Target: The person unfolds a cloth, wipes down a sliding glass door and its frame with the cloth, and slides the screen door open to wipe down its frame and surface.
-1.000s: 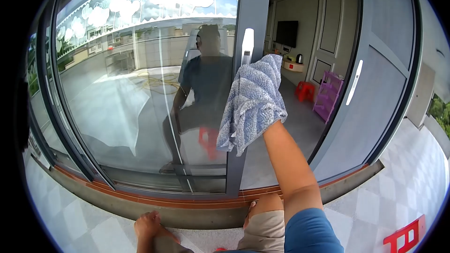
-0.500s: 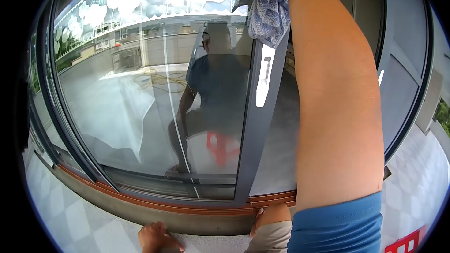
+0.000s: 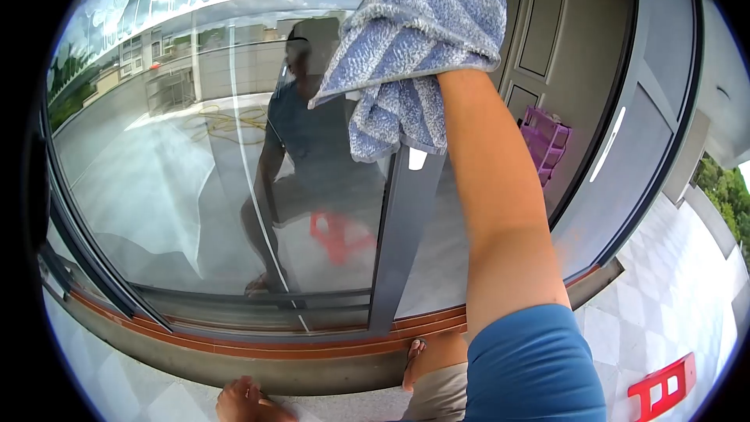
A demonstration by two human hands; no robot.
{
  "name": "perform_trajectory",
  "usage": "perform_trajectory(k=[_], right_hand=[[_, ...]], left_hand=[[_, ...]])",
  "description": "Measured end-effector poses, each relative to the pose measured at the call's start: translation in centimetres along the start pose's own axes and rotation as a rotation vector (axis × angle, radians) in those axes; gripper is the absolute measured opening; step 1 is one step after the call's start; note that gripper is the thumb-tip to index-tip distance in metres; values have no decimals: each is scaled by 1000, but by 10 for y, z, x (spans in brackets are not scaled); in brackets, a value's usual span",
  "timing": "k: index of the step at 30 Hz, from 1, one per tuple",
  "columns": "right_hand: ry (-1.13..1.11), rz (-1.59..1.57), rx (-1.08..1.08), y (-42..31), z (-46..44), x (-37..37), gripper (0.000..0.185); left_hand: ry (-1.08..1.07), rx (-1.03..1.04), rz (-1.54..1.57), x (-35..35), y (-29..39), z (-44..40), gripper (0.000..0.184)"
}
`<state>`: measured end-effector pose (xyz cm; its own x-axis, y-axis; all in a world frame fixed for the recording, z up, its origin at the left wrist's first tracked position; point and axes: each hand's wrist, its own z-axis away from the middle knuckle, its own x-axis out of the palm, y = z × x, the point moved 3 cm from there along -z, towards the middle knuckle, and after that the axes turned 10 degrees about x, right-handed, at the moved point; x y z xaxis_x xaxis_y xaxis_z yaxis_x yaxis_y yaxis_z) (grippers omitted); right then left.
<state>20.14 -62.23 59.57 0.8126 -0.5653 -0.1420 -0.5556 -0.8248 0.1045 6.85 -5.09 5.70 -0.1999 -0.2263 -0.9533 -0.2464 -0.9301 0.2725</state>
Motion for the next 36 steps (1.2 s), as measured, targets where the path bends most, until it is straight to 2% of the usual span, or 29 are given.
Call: perform_trajectory(k=[3,6,11,15,16,20,23,25,28,30,31,32,33,36], right_hand=[[-207,32,11,-13,78,4,25],[-434,32,25,-25,156,-4,28],[-775,-10,32,-42,280,-22,33],[-961,-98,16,-55,368,-44,37],[-1005,-128,15,-56,386,-48,38],[-1074,-248,15,-51,402,-67,42],[-991,-304,22,-31,334,-84,45],[-851,-272,11,-14,258,-102,47],[-562,-247,25,15,128,-113,51],[-335,-313,43,32,62,-95,46],[-189,-312,-34,38,23,-116,44],[-11,-24,-100,33,-14,-138,43],[86,56,-108,31,-46,-149,44],[302,-7,-89,40,-132,-153,46]], left_hand=[[132,74,12,2,5,7,45],[154,139,88,6,5,8,45],[6,32,156,-40,42,37,49],[-71,-12,47,-34,46,48,56],[-35,19,37,-22,40,47,58],[6,62,13,-15,36,55,63],[-14,44,-9,-29,43,69,64],[-19,51,-35,-33,46,70,64],[-41,52,-68,-34,48,71,61],[-62,2,-48,-45,57,75,59],[-54,21,-34,-41,55,70,58],[-48,41,-21,-33,49,64,57],[-44,62,-7,-25,44,58,56],[26,102,-57,-7,30,40,50]])
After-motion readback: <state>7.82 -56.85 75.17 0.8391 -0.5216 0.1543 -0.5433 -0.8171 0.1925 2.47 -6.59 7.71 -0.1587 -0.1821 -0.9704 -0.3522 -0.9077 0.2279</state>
